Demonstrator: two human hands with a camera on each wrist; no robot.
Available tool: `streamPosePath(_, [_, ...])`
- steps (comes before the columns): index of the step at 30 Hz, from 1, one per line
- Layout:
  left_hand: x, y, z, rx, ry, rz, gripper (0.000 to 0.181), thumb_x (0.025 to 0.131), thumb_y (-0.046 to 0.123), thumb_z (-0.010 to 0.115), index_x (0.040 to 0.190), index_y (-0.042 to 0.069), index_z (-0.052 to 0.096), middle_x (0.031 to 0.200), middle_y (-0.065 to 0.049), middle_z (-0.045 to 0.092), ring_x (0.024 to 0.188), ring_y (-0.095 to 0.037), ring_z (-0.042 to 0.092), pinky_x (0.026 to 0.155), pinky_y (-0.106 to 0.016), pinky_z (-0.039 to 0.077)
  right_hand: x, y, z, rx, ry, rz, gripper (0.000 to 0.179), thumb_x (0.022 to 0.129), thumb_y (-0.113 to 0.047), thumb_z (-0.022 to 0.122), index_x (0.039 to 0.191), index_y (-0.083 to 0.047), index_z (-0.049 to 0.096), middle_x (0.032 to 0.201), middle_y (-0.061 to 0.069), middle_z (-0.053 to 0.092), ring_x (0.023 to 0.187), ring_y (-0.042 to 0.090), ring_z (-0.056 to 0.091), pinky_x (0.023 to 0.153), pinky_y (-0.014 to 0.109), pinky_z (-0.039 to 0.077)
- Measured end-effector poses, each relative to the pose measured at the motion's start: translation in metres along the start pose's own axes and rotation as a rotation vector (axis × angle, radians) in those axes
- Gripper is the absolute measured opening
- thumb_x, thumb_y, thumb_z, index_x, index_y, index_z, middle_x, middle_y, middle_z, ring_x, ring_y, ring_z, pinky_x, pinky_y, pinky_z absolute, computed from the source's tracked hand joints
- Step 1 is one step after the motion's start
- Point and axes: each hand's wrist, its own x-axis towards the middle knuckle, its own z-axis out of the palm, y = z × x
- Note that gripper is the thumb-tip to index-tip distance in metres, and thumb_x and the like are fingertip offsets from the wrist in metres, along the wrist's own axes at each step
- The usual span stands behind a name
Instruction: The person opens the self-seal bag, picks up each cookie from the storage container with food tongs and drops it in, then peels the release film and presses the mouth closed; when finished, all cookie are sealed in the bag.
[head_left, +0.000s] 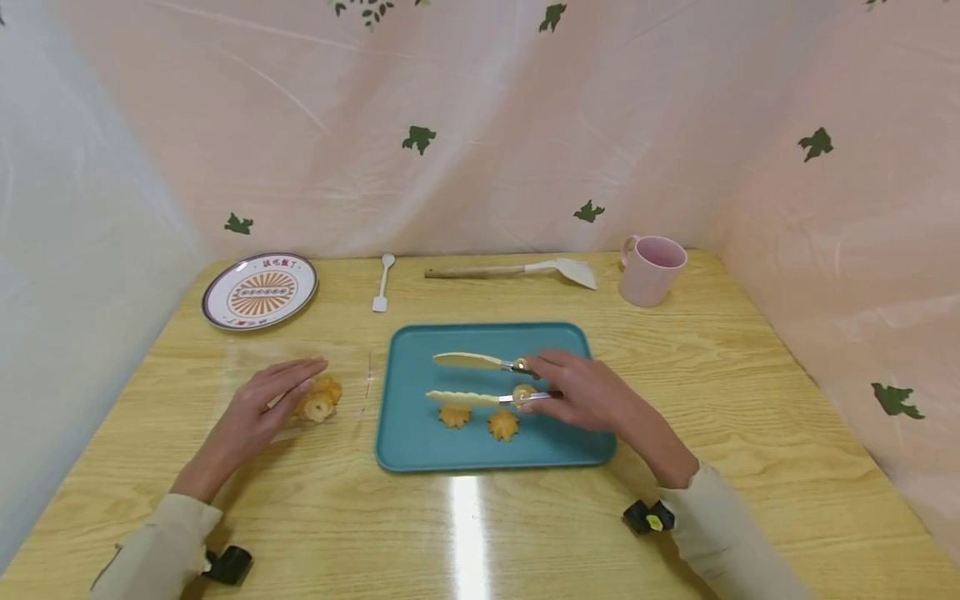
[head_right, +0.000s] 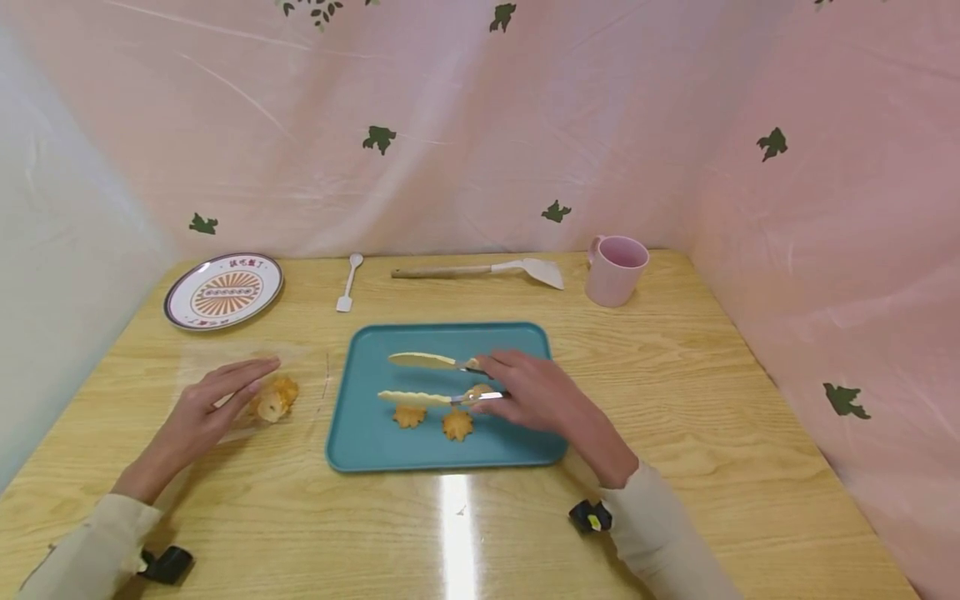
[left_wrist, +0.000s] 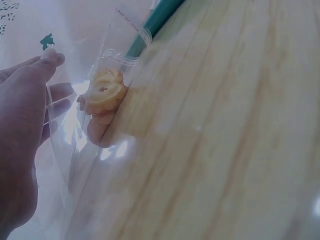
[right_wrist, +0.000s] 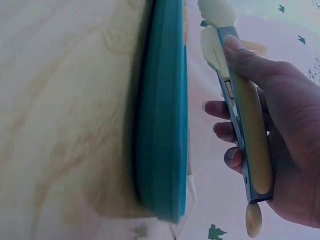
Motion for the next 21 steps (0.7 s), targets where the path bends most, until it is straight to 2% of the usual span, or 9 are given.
streamPosePath(3, [0.0, -0.001, 0.0, 0.003, -0.002, 0.004, 0.046, 0.094, -0.011, 0.067, 0.136, 0.005, 0.068, 0.133, -0.016, 0.068, 0.132, -0.008, 0.052, 0.113, -0.017, 0.033, -0.006, -0.002, -0.002, -0.002, 0.0, -0.004, 0.054, 0.092, -0.041, 0.079, 0.13, -0.007, 0.064, 0.091, 0.0, 0.059, 0.077, 0.011, 0.056, 0.058, 0.029, 0.048])
streamPosePath(6, [0.0, -0.001, 0.0, 0.006, -0.007, 0.0, 0.047, 0.094, -0.011, 0.067, 0.137, 0.006, 0.068, 0.134, -0.015, 0.068, 0.133, -0.007, 0.052, 0.113, -0.017, 0.032, -0.011, -0.004, -0.003, 0.003, -0.015, -0.006, 0.053, 0.091, -0.042, 0.08, 0.129, -0.008, 0.065, 0.086, -0.003, 0.054, 0.073, 0.008, 0.05, 0.055, 0.025, 0.043])
streamPosePath(13, [-0.001, -0.001, 0.0, 0.018, -0.015, -0.019, 0.045, 0.096, -0.008, 0.066, 0.138, 0.008, 0.068, 0.135, -0.015, 0.067, 0.133, -0.006, 0.051, 0.113, -0.016, 0.03, -0.019, -0.009, -0.009, -0.012, -0.057, -0.001, 0.058, 0.091, -0.043, 0.079, 0.133, -0.004, 0.066, 0.087, -0.003, 0.054, 0.073, 0.007, 0.048, 0.055, 0.024, 0.042])
streamPosePath(21, [-0.001, -0.002, 0.0, 0.014, -0.01, -0.014, 0.043, 0.097, -0.006, 0.066, 0.137, 0.008, 0.068, 0.134, -0.015, 0.067, 0.132, -0.006, 0.051, 0.112, -0.015, 0.031, -0.024, -0.012, -0.015, -0.042, -0.107, 0.019, 0.062, 0.094, -0.046, 0.076, 0.137, -0.003, 0.065, 0.09, -0.005, 0.054, 0.074, 0.006, 0.049, 0.055, 0.024, 0.042])
